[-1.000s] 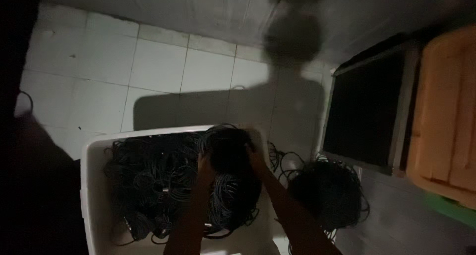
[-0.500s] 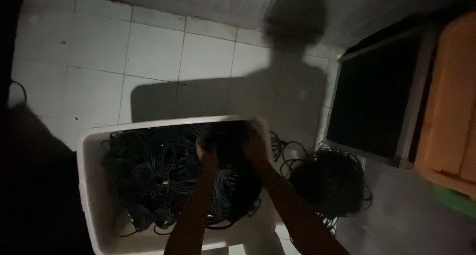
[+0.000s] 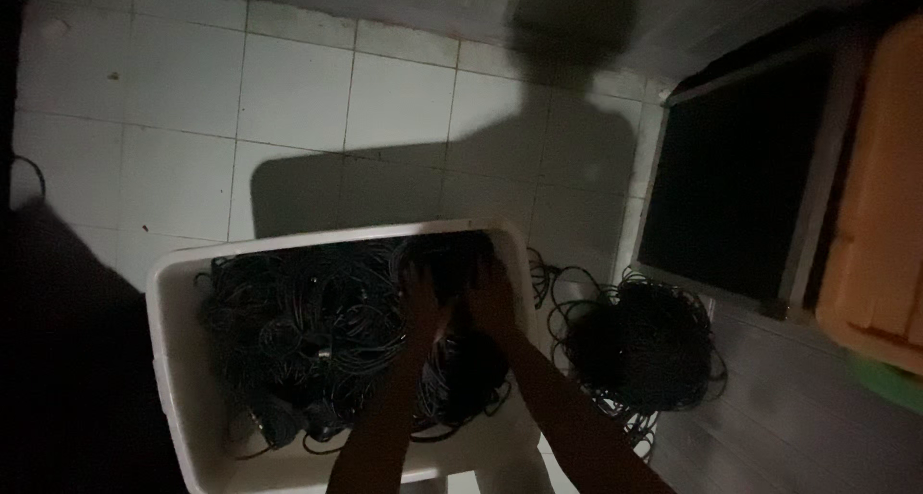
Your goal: The person picks up coils of black cable from the floor and gathers other coils from a large plastic bin, placing them together into the bin.
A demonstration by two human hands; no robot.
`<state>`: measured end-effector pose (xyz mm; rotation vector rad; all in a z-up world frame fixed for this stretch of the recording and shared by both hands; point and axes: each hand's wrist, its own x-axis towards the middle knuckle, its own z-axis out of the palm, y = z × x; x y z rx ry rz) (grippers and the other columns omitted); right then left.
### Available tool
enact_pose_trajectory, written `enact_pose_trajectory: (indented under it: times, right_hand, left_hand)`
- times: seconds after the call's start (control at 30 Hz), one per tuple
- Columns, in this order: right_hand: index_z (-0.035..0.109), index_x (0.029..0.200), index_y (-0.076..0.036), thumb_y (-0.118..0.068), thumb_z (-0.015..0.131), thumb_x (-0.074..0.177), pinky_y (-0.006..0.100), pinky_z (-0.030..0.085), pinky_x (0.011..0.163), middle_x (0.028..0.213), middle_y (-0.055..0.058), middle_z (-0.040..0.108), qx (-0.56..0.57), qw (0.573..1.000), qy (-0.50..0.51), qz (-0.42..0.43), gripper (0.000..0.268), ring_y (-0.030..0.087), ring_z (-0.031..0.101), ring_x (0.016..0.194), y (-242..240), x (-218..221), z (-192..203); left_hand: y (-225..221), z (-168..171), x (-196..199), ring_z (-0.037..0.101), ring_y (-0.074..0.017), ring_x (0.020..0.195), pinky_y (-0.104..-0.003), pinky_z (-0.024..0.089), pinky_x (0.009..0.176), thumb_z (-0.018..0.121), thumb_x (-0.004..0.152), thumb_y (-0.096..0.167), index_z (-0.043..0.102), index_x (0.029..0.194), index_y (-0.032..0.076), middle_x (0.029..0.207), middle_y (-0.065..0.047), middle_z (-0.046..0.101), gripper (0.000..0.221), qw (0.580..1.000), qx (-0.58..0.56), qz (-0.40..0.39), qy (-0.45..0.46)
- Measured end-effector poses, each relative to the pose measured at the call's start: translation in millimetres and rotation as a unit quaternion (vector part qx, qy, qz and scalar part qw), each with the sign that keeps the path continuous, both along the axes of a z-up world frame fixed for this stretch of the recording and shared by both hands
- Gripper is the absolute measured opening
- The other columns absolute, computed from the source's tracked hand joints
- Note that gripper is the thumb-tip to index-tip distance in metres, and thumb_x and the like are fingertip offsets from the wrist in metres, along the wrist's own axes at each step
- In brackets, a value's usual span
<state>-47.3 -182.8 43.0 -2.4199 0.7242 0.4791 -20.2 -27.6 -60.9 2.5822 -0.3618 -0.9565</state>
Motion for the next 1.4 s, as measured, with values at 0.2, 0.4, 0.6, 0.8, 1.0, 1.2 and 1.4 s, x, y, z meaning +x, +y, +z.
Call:
enact_pose_trajectory:
  times: [0.2,0.4,0.6,0.8,1.0,1.2,1.4]
  right_hand:
    - [0.045,0.146,0.001,-0.039,0.057,0.098,0.049,0.042,0.105,0.141,0.025,0.05,-0.002,0.999,-0.026,0.026,0.064,0.041,0.051,0.125,-8.1,8.5,-17.0]
    - [0.044,0.148,0.002,-0.037,0.055,0.1,0.05,0.04,0.108,0.145,0.026,0.048,0.0,0.999,-0.035,0.042,0.062,0.041,0.048,0.129,-10.7,14.8,-24.0]
    - [0.043,0.149,0.002,-0.034,0.053,0.102,0.05,0.037,0.112,0.149,0.026,0.045,-0.006,0.998,-0.04,0.045,0.06,0.042,0.045,0.133,-11.9,13.4,-24.7]
    - [0.042,0.151,0.002,-0.031,0.051,0.104,0.051,0.034,0.115,0.153,0.026,0.043,-0.021,0.997,-0.061,0.051,0.058,0.043,0.043,0.138,-10.2,9.2,-33.4]
    - [0.041,0.153,0.002,-0.029,0.049,0.106,0.051,0.031,0.119,0.157,0.026,0.041,-0.055,0.992,-0.1,0.047,0.057,0.044,0.04,0.142,-9.5,-6.4,-38.4]
    - [0.04,0.154,0.003,-0.026,0.047,0.108,0.052,0.028,0.122,0.161,0.027,0.038,-0.127,0.974,-0.185,0.012,0.055,0.045,0.037,0.146,20.0,-54.0,-34.1]
    - [0.052,0.144,-0.001,-0.02,0.053,0.102,0.053,0.037,0.116,0.146,0.024,0.051,0.005,0.984,-0.108,-0.145,0.046,0.043,0.048,0.135,78.7,-145.8,20.1]
  left_hand:
    - [-3.7,-16.6,1.7,0.014,-0.0482,0.153,-0.06,0.022,0.119,0.065,0.091,0.058,0.022,0.16,0.005,0.167,-0.028,0.008,0.097,1.0,0.012,-0.02,-0.02]
    - [-6.5,-48.7,-11.0,0.014,-0.0505,0.153,-0.062,0.021,0.12,0.063,0.093,0.056,0.026,0.159,0.005,0.166,-0.031,0.009,0.092,0.999,0.016,-0.018,-0.026]
    - [-12.4,-76.9,-19.1,0.014,-0.0528,0.152,-0.063,0.021,0.12,0.061,0.095,0.054,0.03,0.158,0.004,0.165,-0.033,0.01,0.087,0.998,0.018,-0.018,-0.054]
    - [-9.9,-95.9,-27.7,0.014,-0.0551,0.152,-0.064,0.02,0.12,0.06,0.096,0.053,0.034,0.157,0.004,0.164,-0.036,0.012,0.082,0.995,-0.004,-0.011,-0.102]
    - [1.7,-79.2,-28.3,0.014,-0.0587,0.15,-0.065,0.021,0.119,0.059,0.098,0.05,0.036,0.157,0.002,0.163,-0.04,0.013,0.079,0.968,-0.172,0.023,-0.184]
    - [43.6,12.4,-49.0,0.027,-0.0484,0.15,-0.054,0.031,0.12,0.062,0.099,0.03,0.036,0.158,0.004,0.167,-0.03,0.02,0.07,0.971,-0.234,-0.017,-0.043]
    - [93.8,75.5,-102.7,0.051,-0.0403,0.133,-0.051,0.042,0.111,0.064,0.104,0.024,0.054,0.144,0.003,0.146,-0.02,0.053,0.046,0.97,-0.232,-0.074,-0.019]
